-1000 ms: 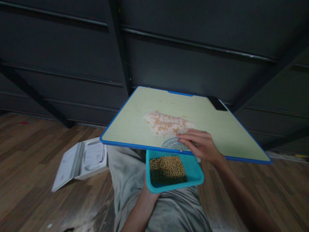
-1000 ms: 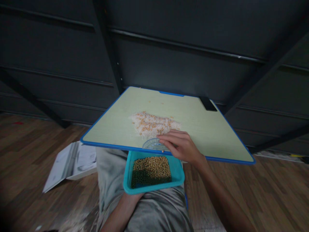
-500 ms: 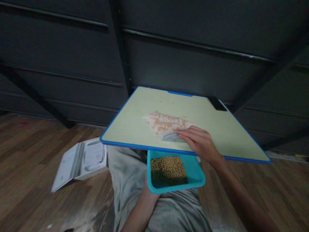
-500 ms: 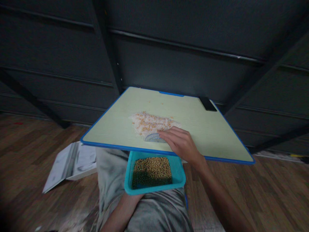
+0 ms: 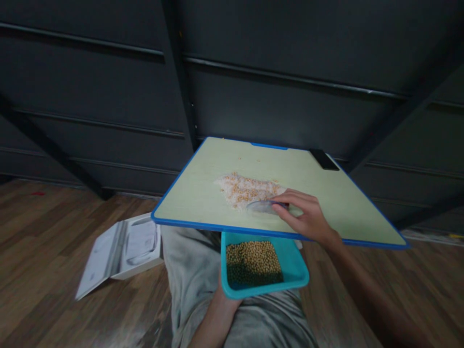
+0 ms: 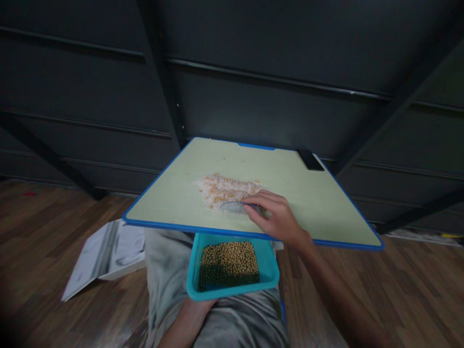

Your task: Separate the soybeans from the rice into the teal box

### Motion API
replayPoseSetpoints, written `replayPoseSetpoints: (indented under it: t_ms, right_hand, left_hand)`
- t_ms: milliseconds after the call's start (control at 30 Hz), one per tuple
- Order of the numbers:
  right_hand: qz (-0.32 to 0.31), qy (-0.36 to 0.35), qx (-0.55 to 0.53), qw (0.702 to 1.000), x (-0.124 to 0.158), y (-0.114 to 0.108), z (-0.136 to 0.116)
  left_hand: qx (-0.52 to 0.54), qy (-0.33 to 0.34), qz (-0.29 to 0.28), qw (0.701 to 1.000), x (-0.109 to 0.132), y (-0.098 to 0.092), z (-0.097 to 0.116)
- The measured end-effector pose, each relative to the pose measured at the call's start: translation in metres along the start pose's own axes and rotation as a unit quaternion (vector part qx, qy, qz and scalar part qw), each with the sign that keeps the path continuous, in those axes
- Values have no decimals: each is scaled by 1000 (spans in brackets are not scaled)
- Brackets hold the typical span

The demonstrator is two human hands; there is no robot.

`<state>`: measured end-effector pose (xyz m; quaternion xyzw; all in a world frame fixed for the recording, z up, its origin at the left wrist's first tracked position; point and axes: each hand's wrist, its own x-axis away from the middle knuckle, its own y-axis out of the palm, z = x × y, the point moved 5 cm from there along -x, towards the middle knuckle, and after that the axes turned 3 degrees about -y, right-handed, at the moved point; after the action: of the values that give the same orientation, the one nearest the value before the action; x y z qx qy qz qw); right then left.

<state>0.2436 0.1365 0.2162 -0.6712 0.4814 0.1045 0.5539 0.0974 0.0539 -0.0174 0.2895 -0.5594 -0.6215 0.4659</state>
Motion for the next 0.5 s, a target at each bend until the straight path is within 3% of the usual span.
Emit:
replayPoseSetpoints:
  t_ms: [133, 300, 400, 500]
  right_hand:
    - [-8, 41, 28, 999, -28, -18, 25]
    - [49, 113, 31, 992, -65, -37, 99]
    - [77, 222, -29, 972, -63, -35, 151]
    - [64, 255, -60, 963, -51, -25, 181]
  left_hand:
    - [-9, -6, 14, 1000, -1, 4, -1]
    - [-11, 10, 0, 1000, -6, -16, 1]
    - [-37, 10, -8, 999, -10, -36, 4]
    - [-64, 16, -8, 998, -13, -55, 6]
